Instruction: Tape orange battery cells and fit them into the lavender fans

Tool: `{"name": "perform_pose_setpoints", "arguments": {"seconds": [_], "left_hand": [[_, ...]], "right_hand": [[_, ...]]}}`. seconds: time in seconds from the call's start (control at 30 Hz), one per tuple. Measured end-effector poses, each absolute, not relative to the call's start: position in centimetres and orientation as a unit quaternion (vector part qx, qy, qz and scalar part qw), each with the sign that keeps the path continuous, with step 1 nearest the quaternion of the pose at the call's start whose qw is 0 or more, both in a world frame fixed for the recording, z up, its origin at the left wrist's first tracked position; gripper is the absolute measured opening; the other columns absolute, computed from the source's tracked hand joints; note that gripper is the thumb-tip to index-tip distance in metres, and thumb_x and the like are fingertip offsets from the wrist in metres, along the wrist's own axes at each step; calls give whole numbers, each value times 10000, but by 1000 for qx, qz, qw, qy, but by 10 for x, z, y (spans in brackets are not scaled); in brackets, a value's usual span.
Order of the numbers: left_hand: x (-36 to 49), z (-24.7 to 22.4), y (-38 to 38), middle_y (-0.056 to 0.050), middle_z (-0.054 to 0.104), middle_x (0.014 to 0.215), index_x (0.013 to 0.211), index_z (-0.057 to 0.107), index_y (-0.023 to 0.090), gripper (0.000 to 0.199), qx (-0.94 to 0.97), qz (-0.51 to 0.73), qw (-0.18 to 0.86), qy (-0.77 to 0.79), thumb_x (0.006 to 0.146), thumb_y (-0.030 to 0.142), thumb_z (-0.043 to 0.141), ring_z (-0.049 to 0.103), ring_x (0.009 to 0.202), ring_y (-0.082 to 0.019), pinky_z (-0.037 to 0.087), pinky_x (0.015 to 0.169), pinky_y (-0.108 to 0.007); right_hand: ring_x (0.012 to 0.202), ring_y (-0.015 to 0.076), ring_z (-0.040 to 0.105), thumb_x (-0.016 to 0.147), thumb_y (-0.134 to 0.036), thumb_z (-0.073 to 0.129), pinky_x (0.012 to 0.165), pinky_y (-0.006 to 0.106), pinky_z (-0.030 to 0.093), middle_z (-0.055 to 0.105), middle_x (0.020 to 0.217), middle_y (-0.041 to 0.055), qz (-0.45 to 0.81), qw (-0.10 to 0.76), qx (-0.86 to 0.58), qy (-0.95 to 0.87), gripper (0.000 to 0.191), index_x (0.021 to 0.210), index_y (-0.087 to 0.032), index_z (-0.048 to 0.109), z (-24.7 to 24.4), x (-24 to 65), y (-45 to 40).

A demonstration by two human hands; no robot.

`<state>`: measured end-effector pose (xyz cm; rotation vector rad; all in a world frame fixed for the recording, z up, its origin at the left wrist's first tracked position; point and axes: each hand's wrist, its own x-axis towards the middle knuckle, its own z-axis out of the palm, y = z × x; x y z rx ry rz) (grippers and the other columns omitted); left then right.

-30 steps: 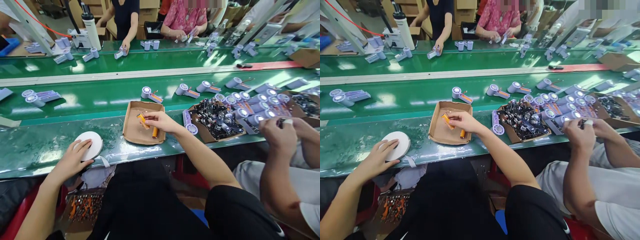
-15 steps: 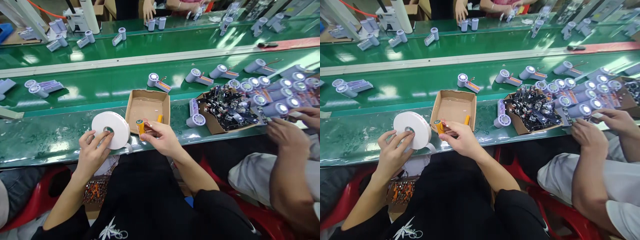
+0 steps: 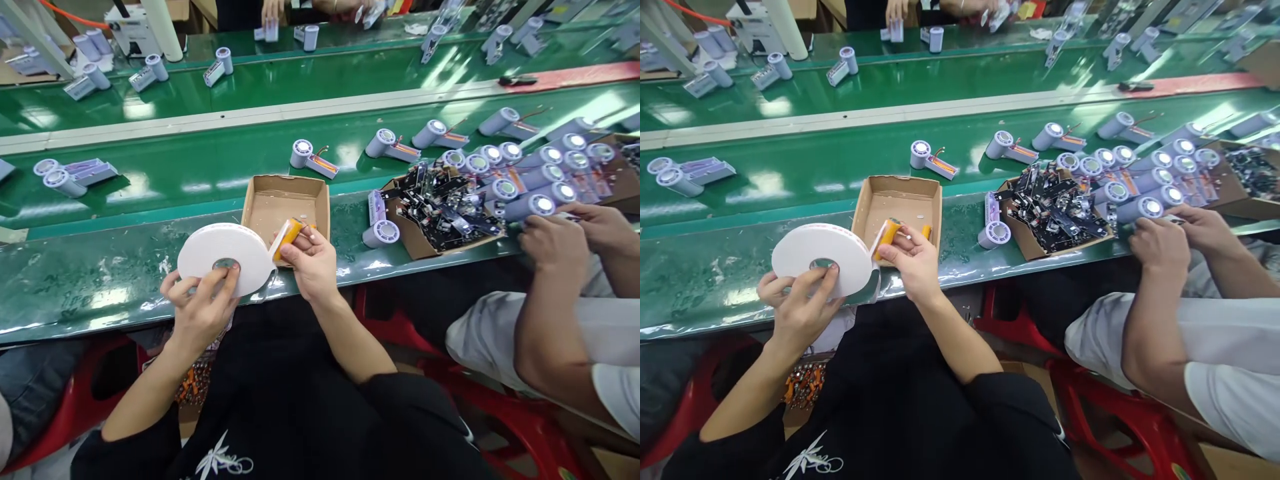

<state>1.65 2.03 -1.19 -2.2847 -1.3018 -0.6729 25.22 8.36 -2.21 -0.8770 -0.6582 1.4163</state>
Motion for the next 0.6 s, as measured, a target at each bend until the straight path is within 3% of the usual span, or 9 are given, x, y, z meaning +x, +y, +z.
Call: {"name": "perform_pose_setpoints", "arguments": {"seconds": [0.17,0.3,0.4,0.47,0.53,0.6], "left_hand": [[31,-31,20,-118,764,1154,1560,609,405,691,-788,-276,214,-507,911,358,844,468,1082,-341,377,1014,-572],[47,-39,10,-131,744,1099,1502,672,363,630,-769,-322,183,-521,902,381,864,507,1058,-333,383,988,-548],[32,-43,-7,-95,762,1023,1485,683,385,626,-812,-287,99,-499,890,316,863,572,988,-302,418,991,-529],[-4,-46,-14,-104,779,1050,1527,660,383,656,-807,-259,75,-526,900,310,837,613,1012,-323,434,1013,-557],[-51,-48,-9,-144,780,1133,1603,602,368,705,-771,-243,89,-582,925,373,796,638,1074,-387,448,1012,-620],[-91,-48,7,-112,769,1223,1658,506,473,757,-757,-243,73,-602,942,439,748,662,1107,-428,478,997,-674]], "right_hand": [[1249,276,790,688,-553,989,1053,437,690,796,1269,47,568,700,-381,-204,670,1200,-313,629,-25,217,65],[1193,285,805,658,-550,1002,1057,472,685,786,1159,25,587,677,-382,-229,664,1136,-318,604,-23,220,66],[1200,256,793,733,-519,959,1060,443,679,767,1121,10,520,718,-369,-278,537,1090,-315,613,-7,270,94],[1312,215,741,855,-540,848,1083,391,656,740,1222,1,403,788,-361,-294,434,1169,-341,624,5,318,114],[1348,207,719,860,-541,840,1077,382,656,713,1302,-3,335,809,-369,-311,484,1255,-365,623,11,361,120],[1287,230,747,777,-532,926,1069,436,669,722,1271,-1,317,797,-396,-328,616,1294,-384,627,7,391,108]]}}
